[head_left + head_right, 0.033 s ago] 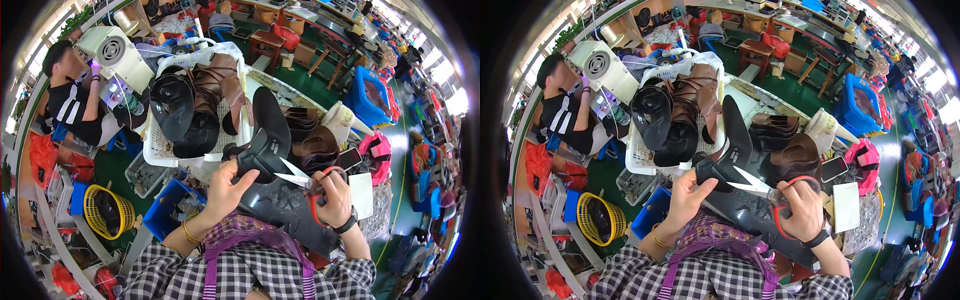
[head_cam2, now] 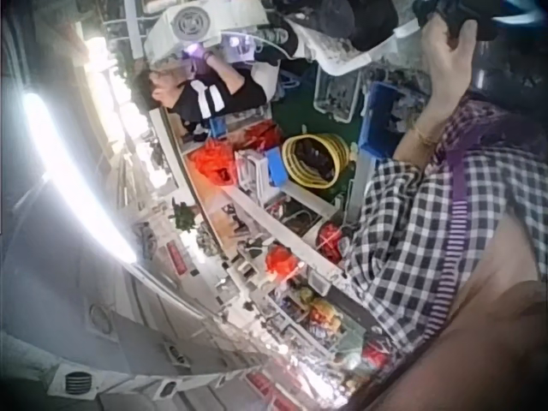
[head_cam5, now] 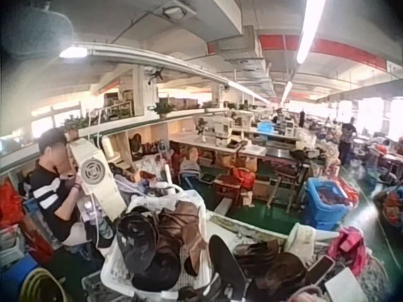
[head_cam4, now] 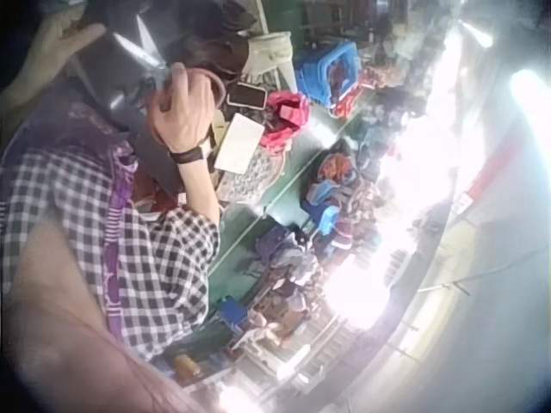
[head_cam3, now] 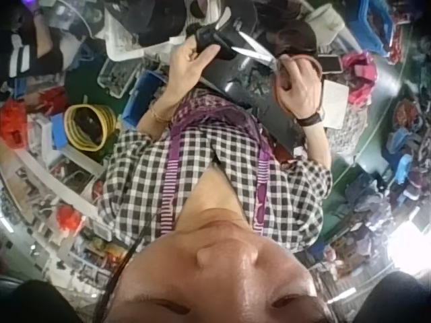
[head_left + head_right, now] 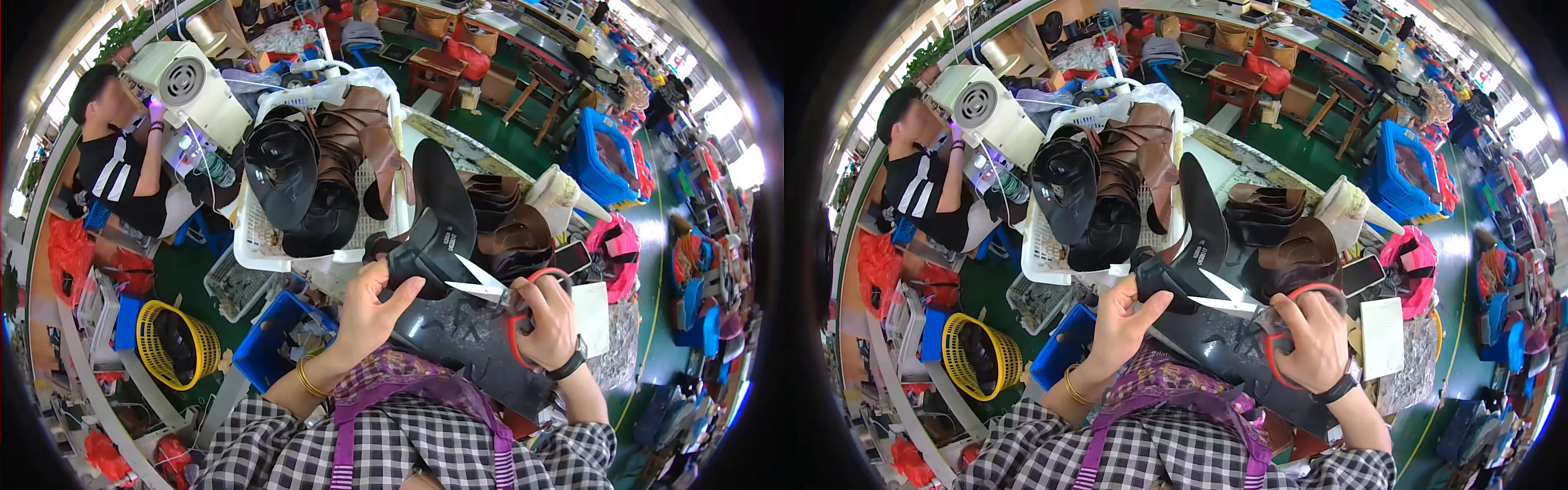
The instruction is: The person trims excess material from leather shoe uppers using scissors, picking pieces from a basket and turning them by hand to cut around the edges.
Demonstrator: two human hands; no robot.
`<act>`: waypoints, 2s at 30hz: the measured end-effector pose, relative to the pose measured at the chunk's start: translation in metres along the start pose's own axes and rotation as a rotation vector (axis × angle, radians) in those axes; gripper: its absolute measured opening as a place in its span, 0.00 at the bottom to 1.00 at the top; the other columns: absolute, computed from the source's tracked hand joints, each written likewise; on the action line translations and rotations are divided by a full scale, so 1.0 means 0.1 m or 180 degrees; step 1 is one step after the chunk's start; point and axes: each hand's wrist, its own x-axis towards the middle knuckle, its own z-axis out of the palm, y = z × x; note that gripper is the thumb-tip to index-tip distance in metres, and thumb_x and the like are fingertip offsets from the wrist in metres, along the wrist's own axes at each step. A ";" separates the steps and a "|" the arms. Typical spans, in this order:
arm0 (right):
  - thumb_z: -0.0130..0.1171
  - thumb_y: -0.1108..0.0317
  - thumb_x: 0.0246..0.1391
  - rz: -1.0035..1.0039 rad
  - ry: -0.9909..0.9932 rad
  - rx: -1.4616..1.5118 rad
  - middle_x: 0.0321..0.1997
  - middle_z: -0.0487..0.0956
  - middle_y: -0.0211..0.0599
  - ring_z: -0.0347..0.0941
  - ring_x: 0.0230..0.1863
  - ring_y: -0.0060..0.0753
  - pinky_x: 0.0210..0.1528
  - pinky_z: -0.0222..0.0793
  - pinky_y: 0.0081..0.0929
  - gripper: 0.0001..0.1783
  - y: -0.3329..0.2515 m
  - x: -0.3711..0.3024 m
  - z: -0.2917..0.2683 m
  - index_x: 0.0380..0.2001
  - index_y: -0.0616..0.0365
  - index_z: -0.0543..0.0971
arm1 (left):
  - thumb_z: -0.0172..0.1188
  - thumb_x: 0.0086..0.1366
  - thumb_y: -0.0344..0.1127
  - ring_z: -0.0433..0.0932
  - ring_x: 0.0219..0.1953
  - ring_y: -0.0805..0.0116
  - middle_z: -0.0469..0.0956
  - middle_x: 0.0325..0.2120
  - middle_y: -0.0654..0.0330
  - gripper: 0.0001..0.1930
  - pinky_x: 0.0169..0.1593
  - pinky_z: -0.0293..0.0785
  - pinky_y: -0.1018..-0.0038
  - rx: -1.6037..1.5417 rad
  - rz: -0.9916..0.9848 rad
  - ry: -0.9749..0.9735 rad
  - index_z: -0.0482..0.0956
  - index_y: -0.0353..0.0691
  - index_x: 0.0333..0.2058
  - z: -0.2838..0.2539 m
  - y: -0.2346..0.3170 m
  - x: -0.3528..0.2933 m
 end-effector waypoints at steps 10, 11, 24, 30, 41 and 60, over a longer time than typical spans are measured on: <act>0.63 0.72 0.25 -0.0506 -0.0432 -0.0771 0.27 0.67 0.36 0.69 0.27 0.38 0.29 0.68 0.33 0.32 -0.10 0.18 -0.20 0.44 0.52 0.74 | 0.56 0.64 0.29 0.73 0.39 0.82 0.78 0.38 0.63 0.11 0.45 0.69 0.83 -0.1019 -0.0643 -0.0004 0.77 0.32 0.44 0.03 0.14 -0.01; 0.64 0.72 0.26 -0.0504 -0.0403 -0.0802 0.26 0.67 0.35 0.69 0.26 0.37 0.27 0.68 0.33 0.32 -0.12 0.20 -0.20 0.45 0.51 0.74 | 0.56 0.64 0.29 0.73 0.39 0.82 0.78 0.38 0.63 0.11 0.45 0.69 0.83 -0.1021 -0.0639 0.0017 0.77 0.32 0.44 0.02 0.13 0.00; 0.69 0.64 0.33 -0.0721 -0.0178 -0.0862 0.20 0.64 0.31 0.66 0.18 0.31 0.20 0.64 0.30 0.32 -0.12 0.27 -0.20 0.49 0.49 0.75 | 0.60 0.60 0.26 0.72 0.37 0.79 0.78 0.36 0.63 0.11 0.44 0.69 0.80 -0.0833 -0.0505 0.0184 0.79 0.32 0.42 0.07 0.17 -0.06; 0.71 0.64 0.34 -0.0585 -0.0216 -0.0737 0.20 0.64 0.31 0.67 0.18 0.31 0.19 0.63 0.29 0.32 -0.22 0.29 -0.25 0.49 0.49 0.75 | 0.59 0.61 0.29 0.70 0.35 0.79 0.77 0.33 0.63 0.08 0.45 0.66 0.78 0.0243 0.0194 0.0117 0.80 0.33 0.39 0.05 0.15 -0.04; 0.69 0.59 0.36 -0.0420 -0.0611 -0.0724 0.22 0.68 0.33 0.70 0.20 0.35 0.21 0.66 0.31 0.31 -0.14 0.14 -0.05 0.48 0.50 0.75 | 0.49 0.68 0.33 0.75 0.40 0.76 0.79 0.38 0.59 0.13 0.48 0.69 0.77 -0.1400 -0.1114 -0.0204 0.74 0.29 0.44 -0.07 -0.06 -0.04; 0.72 0.54 0.33 -0.0782 -0.0129 -0.0730 0.20 0.65 0.30 0.67 0.19 0.29 0.21 0.64 0.27 0.34 -0.22 0.24 -0.13 0.47 0.53 0.76 | 0.59 0.60 0.25 0.70 0.47 0.72 0.75 0.44 0.57 0.09 0.52 0.65 0.74 -0.0487 -0.0579 -0.0028 0.80 0.28 0.39 0.03 0.25 -0.14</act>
